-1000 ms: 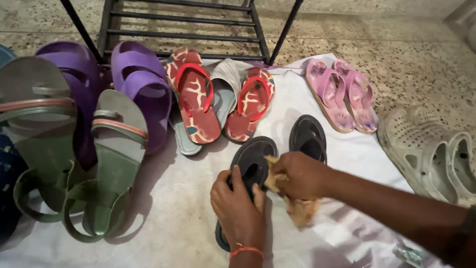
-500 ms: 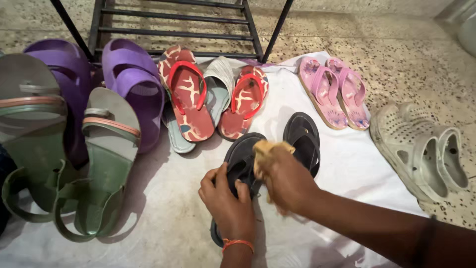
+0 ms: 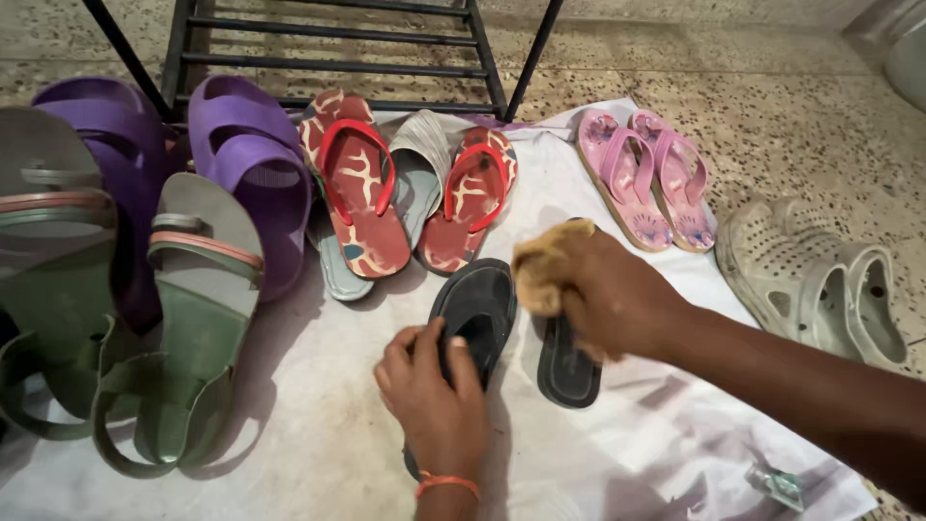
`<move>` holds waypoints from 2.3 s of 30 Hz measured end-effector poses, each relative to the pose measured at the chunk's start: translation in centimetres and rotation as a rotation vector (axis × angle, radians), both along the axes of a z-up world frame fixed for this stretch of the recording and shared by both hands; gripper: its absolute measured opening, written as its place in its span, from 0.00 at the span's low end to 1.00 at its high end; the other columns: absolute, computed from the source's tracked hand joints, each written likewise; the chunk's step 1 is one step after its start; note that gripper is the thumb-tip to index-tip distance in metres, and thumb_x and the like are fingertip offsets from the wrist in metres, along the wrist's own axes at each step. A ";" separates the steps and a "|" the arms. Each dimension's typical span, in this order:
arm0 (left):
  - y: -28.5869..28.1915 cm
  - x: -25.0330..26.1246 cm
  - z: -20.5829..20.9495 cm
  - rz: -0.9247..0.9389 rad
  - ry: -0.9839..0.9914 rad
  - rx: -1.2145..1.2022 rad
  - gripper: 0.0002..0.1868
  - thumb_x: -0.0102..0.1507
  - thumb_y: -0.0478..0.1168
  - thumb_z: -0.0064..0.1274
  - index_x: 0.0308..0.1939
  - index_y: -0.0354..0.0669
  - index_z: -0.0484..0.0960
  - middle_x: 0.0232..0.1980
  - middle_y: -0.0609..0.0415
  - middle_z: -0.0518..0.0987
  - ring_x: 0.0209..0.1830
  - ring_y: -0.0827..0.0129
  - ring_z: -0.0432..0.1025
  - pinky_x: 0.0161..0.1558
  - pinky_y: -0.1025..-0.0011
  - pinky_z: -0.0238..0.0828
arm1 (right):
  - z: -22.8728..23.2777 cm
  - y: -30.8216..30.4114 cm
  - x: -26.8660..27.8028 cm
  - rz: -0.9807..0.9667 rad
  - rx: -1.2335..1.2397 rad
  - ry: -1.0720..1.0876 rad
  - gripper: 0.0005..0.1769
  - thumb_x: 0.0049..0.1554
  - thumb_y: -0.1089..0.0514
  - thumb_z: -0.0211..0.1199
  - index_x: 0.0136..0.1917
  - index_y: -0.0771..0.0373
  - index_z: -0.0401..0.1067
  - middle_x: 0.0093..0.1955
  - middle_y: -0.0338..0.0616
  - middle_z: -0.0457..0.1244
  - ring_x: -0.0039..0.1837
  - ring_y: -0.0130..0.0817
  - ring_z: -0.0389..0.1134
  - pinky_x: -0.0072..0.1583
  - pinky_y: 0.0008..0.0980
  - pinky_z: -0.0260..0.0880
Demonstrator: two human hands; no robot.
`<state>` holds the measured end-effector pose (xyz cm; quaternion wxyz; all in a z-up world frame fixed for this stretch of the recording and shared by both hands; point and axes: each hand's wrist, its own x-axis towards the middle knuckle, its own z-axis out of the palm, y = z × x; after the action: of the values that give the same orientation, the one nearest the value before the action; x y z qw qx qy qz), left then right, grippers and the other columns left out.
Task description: The person wipes a pair of black slip-on shoes with a yellow cloth. They clean the top surface and sides of each shoe while other footwear is arranged nearby on a white cloth.
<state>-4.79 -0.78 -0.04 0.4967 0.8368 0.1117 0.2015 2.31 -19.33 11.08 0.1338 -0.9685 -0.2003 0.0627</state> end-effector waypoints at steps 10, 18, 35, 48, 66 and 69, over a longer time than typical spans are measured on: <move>2.0 2.8 -0.9 -0.354 -0.129 0.146 0.20 0.56 0.33 0.57 0.54 0.44 0.84 0.57 0.52 0.76 0.62 0.52 0.63 0.64 0.53 0.56 | -5.4 3.8 -2.0 -0.217 0.438 0.128 0.18 0.51 0.60 0.65 0.56 0.62 0.72 0.50 0.53 0.70 0.56 0.50 0.72 0.58 0.41 0.71; 1.7 2.6 -1.9 -0.231 -0.115 0.153 0.17 0.57 0.31 0.57 0.50 0.46 0.86 0.56 0.54 0.76 0.63 0.53 0.64 0.64 0.54 0.58 | -6.7 2.7 -6.6 -0.225 0.314 0.259 0.20 0.45 0.58 0.73 0.51 0.59 0.74 0.51 0.51 0.66 0.57 0.48 0.68 0.58 0.41 0.68; 2.0 1.5 0.1 -0.353 -0.264 0.247 0.34 0.50 0.53 0.64 0.53 0.32 0.77 0.58 0.40 0.72 0.61 0.45 0.61 0.64 0.45 0.51 | 3.4 4.5 2.4 -0.290 0.207 0.341 0.25 0.50 0.61 0.57 0.62 0.58 0.68 0.30 0.49 0.70 0.31 0.38 0.75 0.38 0.39 0.76; 1.7 1.3 -0.3 -0.405 -0.201 0.332 0.23 0.54 0.53 0.65 0.41 0.39 0.81 0.45 0.45 0.74 0.54 0.50 0.65 0.61 0.48 0.55 | -5.3 7.1 3.6 0.192 -0.074 0.072 0.19 0.50 0.60 0.63 0.56 0.55 0.77 0.56 0.44 0.65 0.62 0.46 0.66 0.58 0.43 0.70; 1.6 1.8 -0.6 -0.172 -0.141 0.187 0.21 0.59 0.48 0.62 0.50 0.40 0.80 0.52 0.47 0.73 0.59 0.49 0.64 0.63 0.48 0.53 | -3.7 1.4 -0.3 0.060 -0.107 0.238 0.09 0.52 0.58 0.62 0.44 0.63 0.78 0.46 0.54 0.68 0.52 0.52 0.70 0.54 0.46 0.70; 1.6 1.9 -1.0 -0.187 -0.081 0.182 0.17 0.59 0.44 0.59 0.50 0.42 0.80 0.52 0.49 0.74 0.59 0.52 0.64 0.64 0.49 0.53 | -1.1 1.1 0.7 0.043 -0.222 0.345 0.13 0.53 0.58 0.60 0.51 0.59 0.78 0.46 0.55 0.69 0.53 0.51 0.71 0.55 0.46 0.71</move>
<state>-2.90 0.87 -1.04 0.4395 0.8762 -0.0058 0.1974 3.01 -18.26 10.00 0.0573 -0.9477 -0.1869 0.2522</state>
